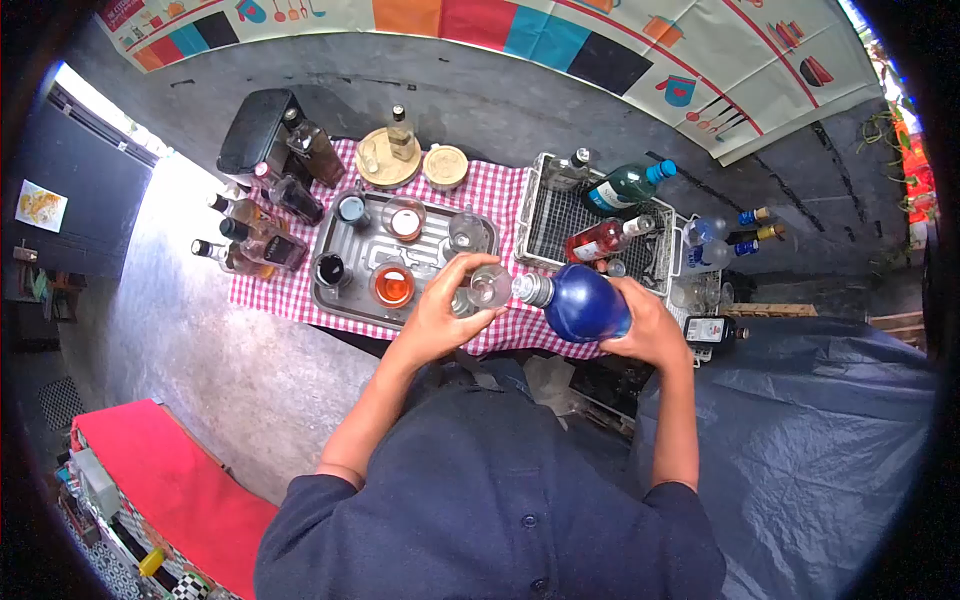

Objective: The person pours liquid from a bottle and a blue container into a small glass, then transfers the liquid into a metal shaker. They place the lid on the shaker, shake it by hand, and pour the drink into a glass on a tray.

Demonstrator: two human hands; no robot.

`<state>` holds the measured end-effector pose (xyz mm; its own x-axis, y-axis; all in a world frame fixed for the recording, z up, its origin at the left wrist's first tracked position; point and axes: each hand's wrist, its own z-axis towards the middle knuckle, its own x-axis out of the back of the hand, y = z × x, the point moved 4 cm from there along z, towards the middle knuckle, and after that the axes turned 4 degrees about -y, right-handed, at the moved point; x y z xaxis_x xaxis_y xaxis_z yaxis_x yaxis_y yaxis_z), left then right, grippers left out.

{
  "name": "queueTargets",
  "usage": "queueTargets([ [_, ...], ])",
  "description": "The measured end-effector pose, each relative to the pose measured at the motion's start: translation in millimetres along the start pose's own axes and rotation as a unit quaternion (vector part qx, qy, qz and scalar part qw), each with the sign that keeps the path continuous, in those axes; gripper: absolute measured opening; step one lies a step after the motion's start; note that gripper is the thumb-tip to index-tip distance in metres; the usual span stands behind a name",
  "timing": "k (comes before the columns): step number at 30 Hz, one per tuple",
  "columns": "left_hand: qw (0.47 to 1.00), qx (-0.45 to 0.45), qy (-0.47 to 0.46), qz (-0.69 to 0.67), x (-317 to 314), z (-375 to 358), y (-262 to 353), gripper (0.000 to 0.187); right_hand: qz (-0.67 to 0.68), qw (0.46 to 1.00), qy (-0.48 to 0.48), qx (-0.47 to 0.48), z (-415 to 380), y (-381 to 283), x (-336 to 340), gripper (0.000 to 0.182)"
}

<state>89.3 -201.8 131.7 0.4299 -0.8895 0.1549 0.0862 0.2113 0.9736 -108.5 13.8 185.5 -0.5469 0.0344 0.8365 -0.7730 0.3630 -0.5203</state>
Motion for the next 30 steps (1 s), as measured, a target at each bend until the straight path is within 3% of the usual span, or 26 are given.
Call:
queueTargets([
  [7, 1.000, -0.003, -0.006, 0.017, 14, -3, 3, 0.060, -0.082, 0.996, 0.008, 0.024, 5, -31, 22, 0.070],
  [30, 0.999, -0.028, 0.029, -0.002, 22, -11, 12, 0.052, -0.159, 0.987, -0.022, 0.029, 18, -74, 55, 0.069],
])
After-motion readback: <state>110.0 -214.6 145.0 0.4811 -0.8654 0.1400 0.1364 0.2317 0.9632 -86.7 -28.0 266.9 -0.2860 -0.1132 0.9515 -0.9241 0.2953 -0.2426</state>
